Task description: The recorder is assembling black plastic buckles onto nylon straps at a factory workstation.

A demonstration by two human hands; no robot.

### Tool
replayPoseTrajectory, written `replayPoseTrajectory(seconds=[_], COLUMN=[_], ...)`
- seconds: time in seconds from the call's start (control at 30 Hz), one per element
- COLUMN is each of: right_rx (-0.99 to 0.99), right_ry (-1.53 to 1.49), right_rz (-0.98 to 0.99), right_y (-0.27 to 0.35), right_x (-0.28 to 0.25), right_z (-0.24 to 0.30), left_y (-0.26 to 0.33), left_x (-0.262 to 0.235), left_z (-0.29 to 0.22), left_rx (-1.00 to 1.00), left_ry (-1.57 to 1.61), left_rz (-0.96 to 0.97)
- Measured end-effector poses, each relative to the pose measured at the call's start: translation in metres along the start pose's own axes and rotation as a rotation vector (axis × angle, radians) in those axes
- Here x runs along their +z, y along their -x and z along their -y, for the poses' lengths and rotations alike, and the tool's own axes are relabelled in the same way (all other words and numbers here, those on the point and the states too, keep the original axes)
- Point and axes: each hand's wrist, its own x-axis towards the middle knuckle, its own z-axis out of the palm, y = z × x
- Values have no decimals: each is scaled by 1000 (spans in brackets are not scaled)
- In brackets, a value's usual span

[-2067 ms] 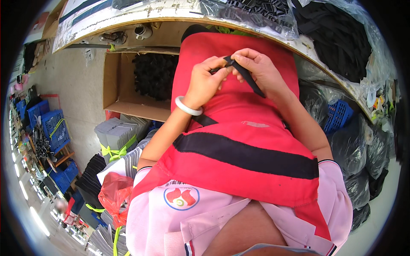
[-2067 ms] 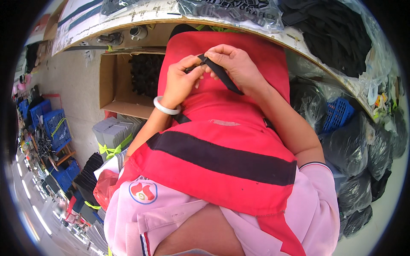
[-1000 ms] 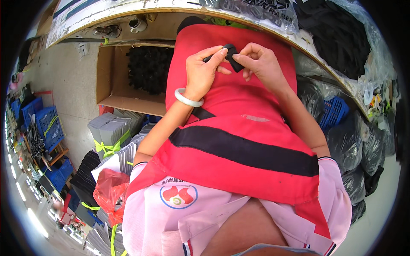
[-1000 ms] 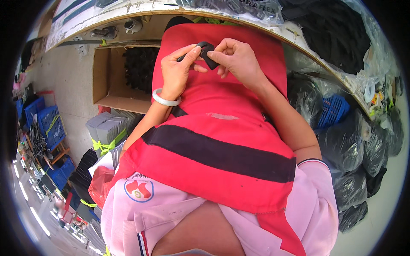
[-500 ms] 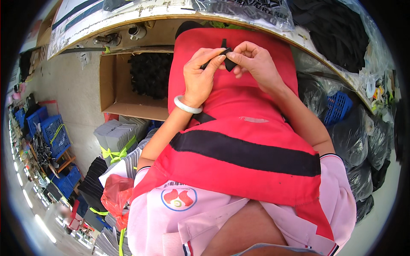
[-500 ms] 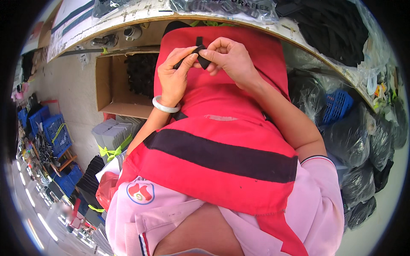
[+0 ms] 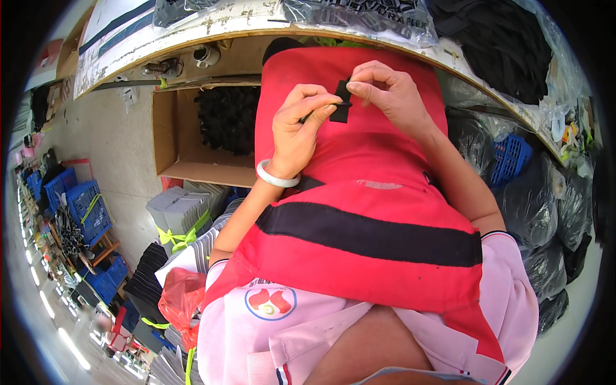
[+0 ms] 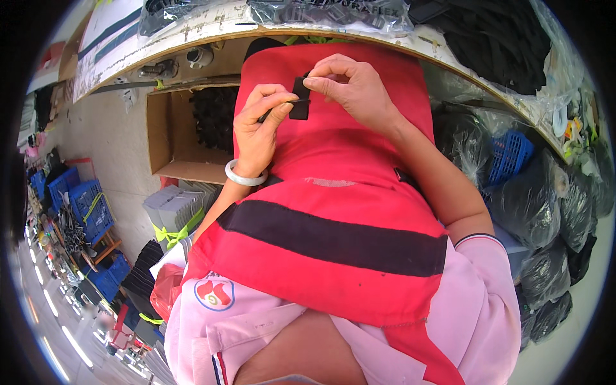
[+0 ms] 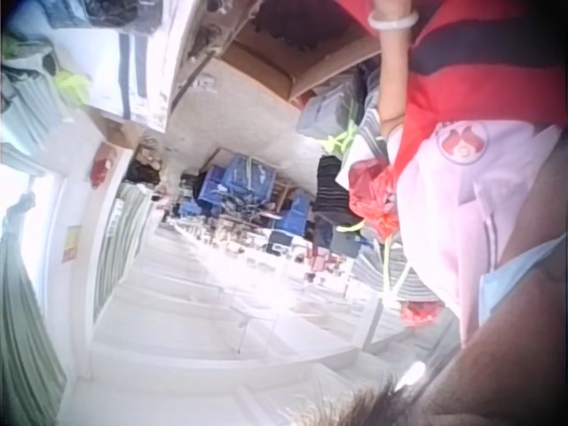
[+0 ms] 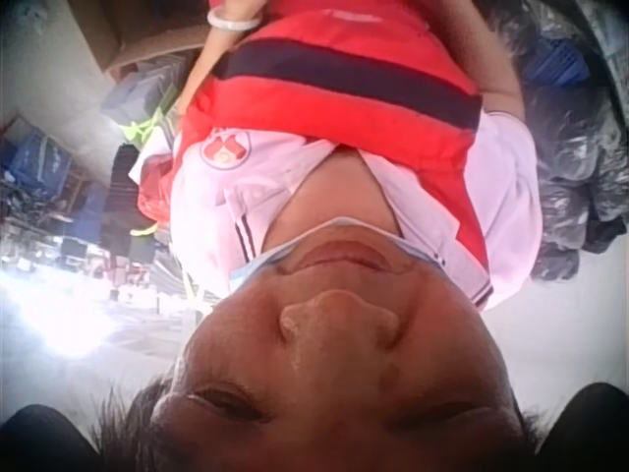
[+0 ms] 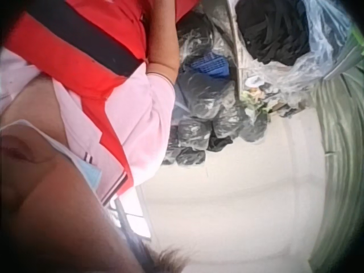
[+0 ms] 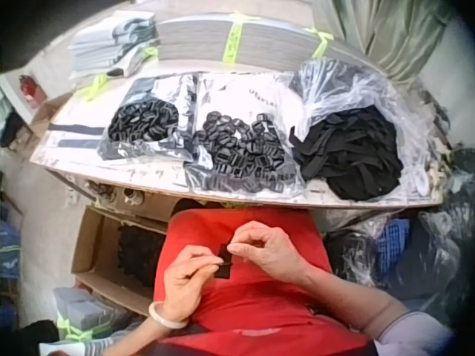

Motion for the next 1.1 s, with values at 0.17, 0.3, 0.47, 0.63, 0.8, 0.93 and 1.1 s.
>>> replayPoseTrajectory(seconds=[0.17, 0.3, 0.47, 0.63, 0.8, 0.93, 1.1], right_rx=[-102, -97, -109, -131, -84, -58, -2], right_ry=[-130, -110, -105, -108, -226, -190, 202], right_rz=[-43, -23, -23, -38, 40, 142, 242], right_y=[2, 3, 5, 2, -14, -13, -9], right_x=[3, 3, 4, 8, 22, 38, 29], right_z=[-4, -2, 0, -2, -24, -13, -25], left_y=[1, 2, 3, 5, 11, 32, 48], left_x=[-2, -2, -3, -4, -25, -102, -140], left_z=[-5, -3, -4, -5, -25, -44, -34], left_rx=[-37, -38, -45, -81, -183, -447, -457], left_ry=[21, 32, 45, 111, 36, -164, -40], left_rz=[22, 16, 33, 26, 85, -47, -201])
